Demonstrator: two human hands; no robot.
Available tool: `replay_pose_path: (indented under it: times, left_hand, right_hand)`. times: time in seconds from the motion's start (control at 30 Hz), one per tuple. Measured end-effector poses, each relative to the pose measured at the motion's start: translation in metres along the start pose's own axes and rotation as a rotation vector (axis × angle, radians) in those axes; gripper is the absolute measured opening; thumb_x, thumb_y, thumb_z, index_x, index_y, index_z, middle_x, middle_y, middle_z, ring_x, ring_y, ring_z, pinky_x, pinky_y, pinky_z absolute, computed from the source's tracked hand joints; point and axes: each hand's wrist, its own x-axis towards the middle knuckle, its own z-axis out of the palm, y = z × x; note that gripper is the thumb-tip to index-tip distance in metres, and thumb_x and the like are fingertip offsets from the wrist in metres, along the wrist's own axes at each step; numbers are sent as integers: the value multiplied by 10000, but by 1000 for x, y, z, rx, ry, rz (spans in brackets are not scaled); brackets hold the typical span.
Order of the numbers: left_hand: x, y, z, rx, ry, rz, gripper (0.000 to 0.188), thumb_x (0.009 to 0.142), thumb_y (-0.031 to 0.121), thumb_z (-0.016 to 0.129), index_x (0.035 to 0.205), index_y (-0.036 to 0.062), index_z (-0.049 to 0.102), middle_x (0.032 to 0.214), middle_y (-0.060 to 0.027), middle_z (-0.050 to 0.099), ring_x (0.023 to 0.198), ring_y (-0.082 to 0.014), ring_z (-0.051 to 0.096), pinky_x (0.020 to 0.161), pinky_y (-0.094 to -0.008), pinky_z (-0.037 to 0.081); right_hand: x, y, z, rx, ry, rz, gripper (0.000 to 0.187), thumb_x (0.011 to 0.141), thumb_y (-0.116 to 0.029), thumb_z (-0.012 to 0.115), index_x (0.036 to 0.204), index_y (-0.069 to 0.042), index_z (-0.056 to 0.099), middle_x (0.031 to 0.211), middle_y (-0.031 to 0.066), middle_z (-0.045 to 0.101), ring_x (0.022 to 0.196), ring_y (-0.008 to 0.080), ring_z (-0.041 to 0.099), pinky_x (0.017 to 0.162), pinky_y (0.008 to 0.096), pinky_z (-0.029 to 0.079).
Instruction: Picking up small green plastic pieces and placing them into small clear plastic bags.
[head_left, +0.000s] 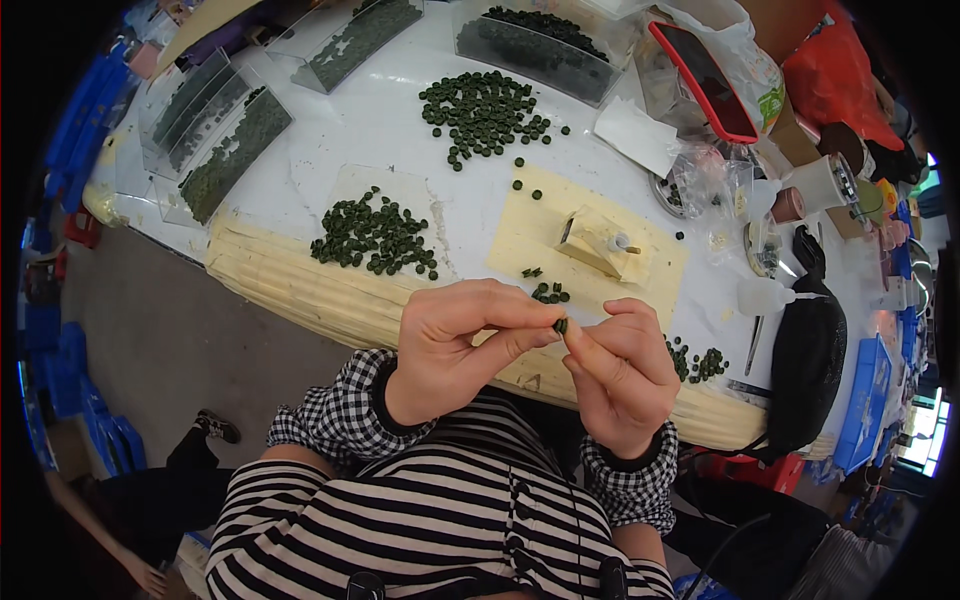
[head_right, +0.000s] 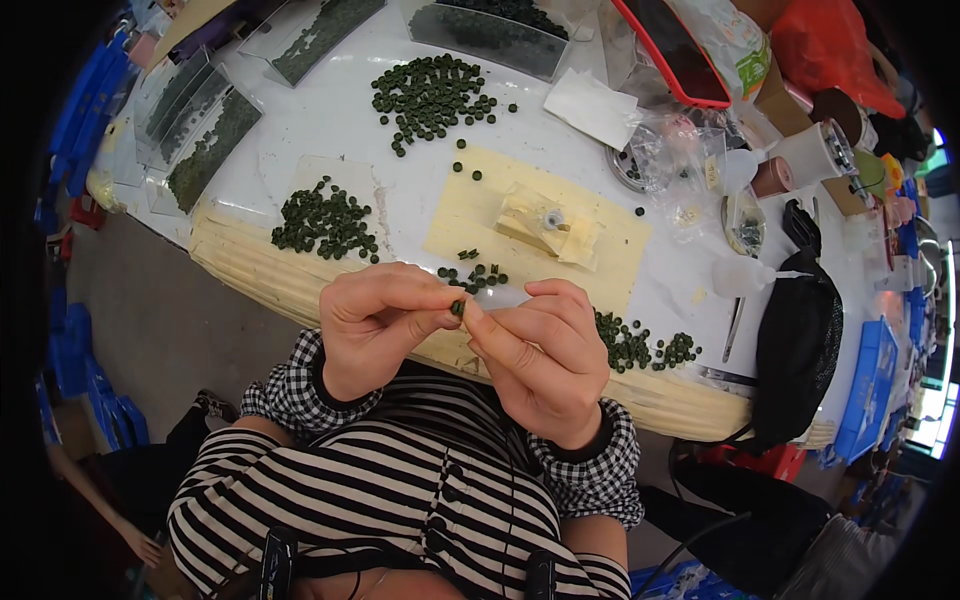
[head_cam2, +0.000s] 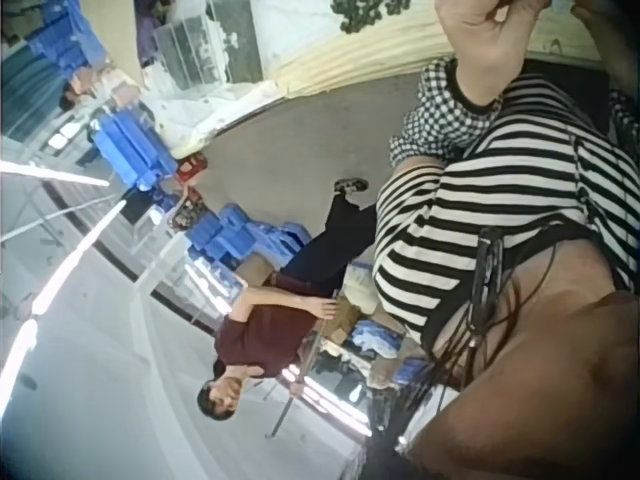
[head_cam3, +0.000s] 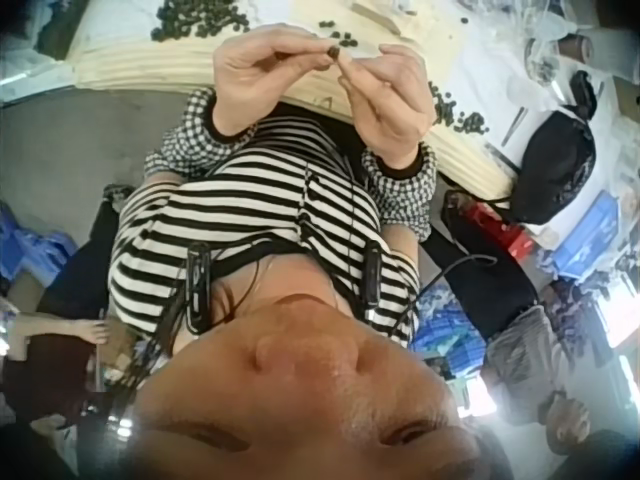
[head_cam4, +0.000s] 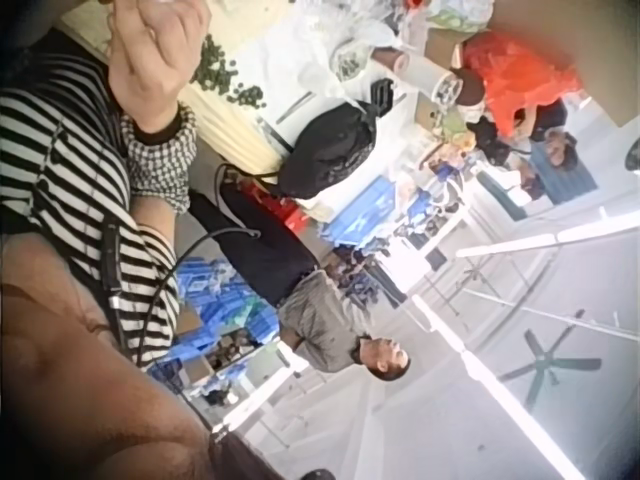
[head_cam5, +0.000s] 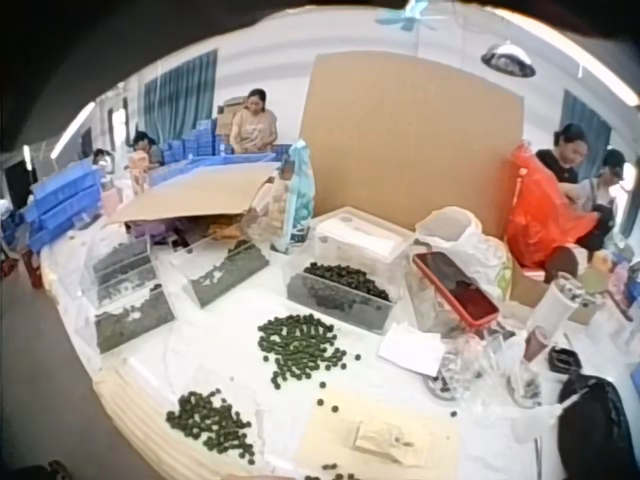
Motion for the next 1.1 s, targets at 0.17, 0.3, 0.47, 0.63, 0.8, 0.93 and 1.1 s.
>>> replay_pose_path:
  times: [0.17,0.3,0.47,0.63,0.8,0.93,1.1]
  left_hand:
    - [0,-1,1,-25,8,-12,214,828,-63,709,1039,-28,716,880,-129,710,792,-153,684,699,-237,531]
    - [0,0,1,-20,5,-14,213,829,-67,706,1038,-29,716,889,-134,708,795,-155,685,700,-237,532]
    - [0,-1,1,-3,6,-9,215,822,-61,715,1034,-26,718,881,-130,714,792,-157,687,701,-238,531]
    - [4,1,-3,57,-46,28,204,832,-120,673,1024,-56,700,916,-152,698,816,-179,681,708,-240,544]
    - [6,0,-4,119,-53,92,206,830,-112,678,1024,-47,705,920,-143,710,817,-178,685,690,-244,534]
    - [16,-3,-13,296,-103,99,192,828,-87,684,1012,-35,707,895,-141,713,798,-177,687,671,-255,532]
    - [50,5,-45,893,-231,77,168,837,-42,668,1002,-19,695,827,-137,678,718,-228,664,644,-286,517]
  right_hand:
    - [0,0,0,25,-1,23,358,724,-31,788,1075,-91,749,841,10,665,752,175,599,812,369,505]
    - [-1,1,1,61,7,35,350,736,-28,785,1079,-85,747,842,18,661,750,177,602,800,365,504]
    - [-1,0,1,84,4,45,341,743,-20,781,1077,-74,746,842,24,657,744,178,602,794,368,503]
    - [0,0,2,132,6,64,329,751,-7,771,1075,-59,743,839,27,655,730,180,600,796,373,502]
    - [0,0,2,152,-2,86,316,760,-11,765,1073,-51,740,827,36,651,727,182,598,805,377,500]
    - [2,0,-3,6,-28,92,299,773,4,745,1071,-29,735,815,56,642,737,198,590,814,380,495]
    - [-8,8,-18,-106,197,210,289,787,51,702,1073,12,722,785,88,616,733,235,567,822,386,492]
